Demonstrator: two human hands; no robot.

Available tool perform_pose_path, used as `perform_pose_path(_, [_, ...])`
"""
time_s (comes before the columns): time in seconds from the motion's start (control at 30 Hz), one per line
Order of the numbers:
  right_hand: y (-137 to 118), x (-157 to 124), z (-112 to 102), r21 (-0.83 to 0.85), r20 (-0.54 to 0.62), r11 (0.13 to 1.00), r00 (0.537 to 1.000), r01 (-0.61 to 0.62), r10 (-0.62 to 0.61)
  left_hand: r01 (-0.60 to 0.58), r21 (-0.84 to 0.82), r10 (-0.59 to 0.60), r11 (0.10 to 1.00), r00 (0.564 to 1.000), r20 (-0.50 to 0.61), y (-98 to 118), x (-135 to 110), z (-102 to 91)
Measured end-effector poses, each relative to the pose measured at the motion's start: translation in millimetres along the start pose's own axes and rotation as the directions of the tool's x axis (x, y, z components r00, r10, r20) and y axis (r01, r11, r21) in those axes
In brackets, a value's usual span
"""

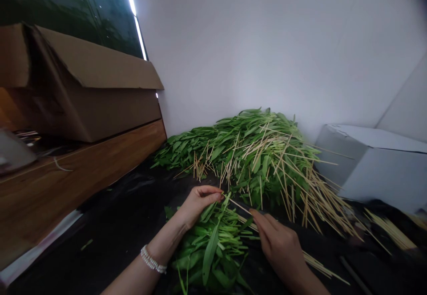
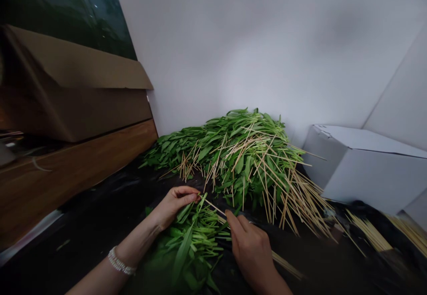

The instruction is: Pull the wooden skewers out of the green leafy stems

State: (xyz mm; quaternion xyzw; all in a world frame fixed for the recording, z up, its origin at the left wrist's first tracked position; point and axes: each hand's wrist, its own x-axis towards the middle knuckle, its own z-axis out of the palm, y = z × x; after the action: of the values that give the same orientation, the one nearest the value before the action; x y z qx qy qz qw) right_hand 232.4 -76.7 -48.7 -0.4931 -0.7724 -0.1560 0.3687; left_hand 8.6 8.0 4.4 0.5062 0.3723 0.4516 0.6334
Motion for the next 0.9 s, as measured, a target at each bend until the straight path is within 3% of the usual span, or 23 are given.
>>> perform_pose_path(0.9, [-1.8, 0.4, 0.6, -0.001, -0.020, 1.000, 1.000, 0.020, -0.020, 0.000, 0.010, 0.000, 1.000, 1.000, -0.025, -1.3, 0.2, 0.4])
